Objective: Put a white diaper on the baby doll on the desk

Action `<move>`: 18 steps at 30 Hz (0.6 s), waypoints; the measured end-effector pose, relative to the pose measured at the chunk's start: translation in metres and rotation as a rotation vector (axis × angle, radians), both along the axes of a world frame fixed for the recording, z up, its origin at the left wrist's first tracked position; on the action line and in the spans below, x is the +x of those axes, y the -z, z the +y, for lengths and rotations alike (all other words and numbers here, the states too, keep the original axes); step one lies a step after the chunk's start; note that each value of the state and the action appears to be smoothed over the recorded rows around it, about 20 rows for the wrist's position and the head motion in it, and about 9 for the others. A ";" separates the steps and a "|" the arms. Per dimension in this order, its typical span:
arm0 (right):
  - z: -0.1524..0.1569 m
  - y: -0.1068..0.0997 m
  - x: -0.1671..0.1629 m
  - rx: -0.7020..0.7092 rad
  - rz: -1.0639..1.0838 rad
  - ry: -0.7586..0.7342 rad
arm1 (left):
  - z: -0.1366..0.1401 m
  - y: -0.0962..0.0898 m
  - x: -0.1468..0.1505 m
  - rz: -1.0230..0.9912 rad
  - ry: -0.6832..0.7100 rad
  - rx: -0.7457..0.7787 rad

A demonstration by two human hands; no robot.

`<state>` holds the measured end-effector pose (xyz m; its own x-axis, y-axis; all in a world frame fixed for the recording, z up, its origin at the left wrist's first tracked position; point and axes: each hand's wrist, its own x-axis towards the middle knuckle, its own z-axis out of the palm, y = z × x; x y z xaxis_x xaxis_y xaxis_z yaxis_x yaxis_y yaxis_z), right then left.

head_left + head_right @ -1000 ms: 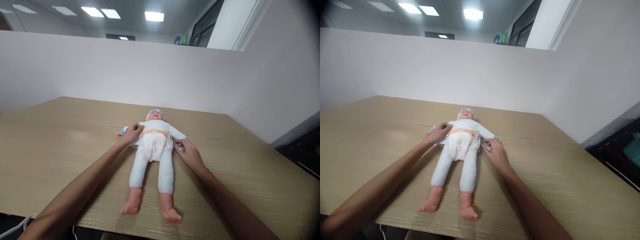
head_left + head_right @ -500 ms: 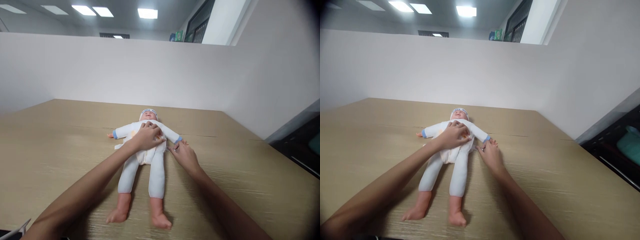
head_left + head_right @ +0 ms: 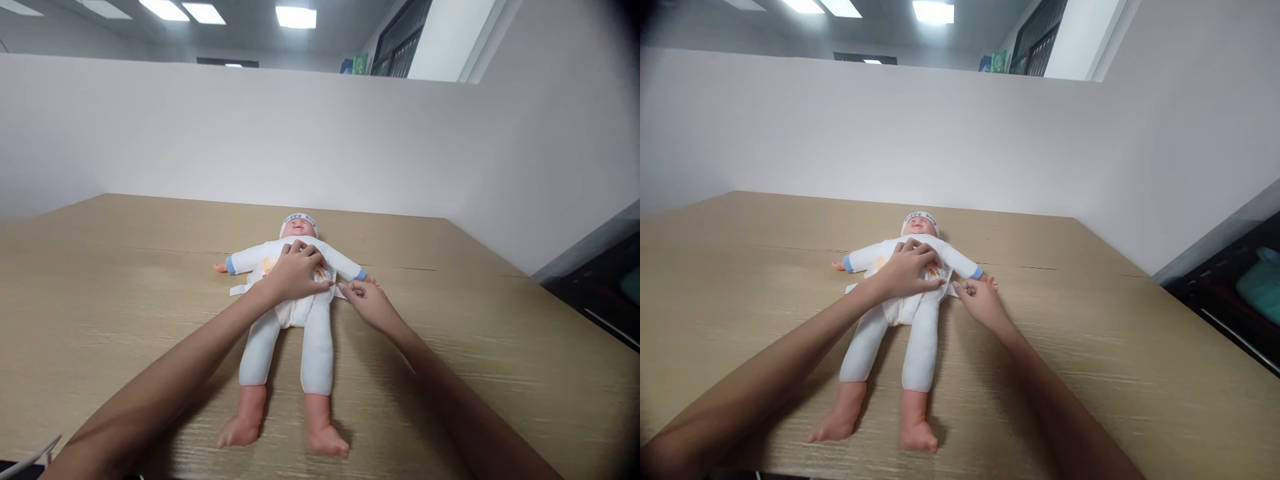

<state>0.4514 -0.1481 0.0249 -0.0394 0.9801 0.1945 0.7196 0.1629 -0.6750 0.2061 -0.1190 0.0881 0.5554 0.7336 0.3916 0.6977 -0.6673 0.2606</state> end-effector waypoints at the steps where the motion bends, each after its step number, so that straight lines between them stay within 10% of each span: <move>1: 0.002 -0.003 0.000 0.003 0.044 -0.027 | 0.000 0.000 0.000 0.006 -0.006 0.000; 18: 0.032 -0.022 -0.045 -0.134 0.523 -0.318 | 0.002 0.002 0.002 -0.059 -0.006 -0.066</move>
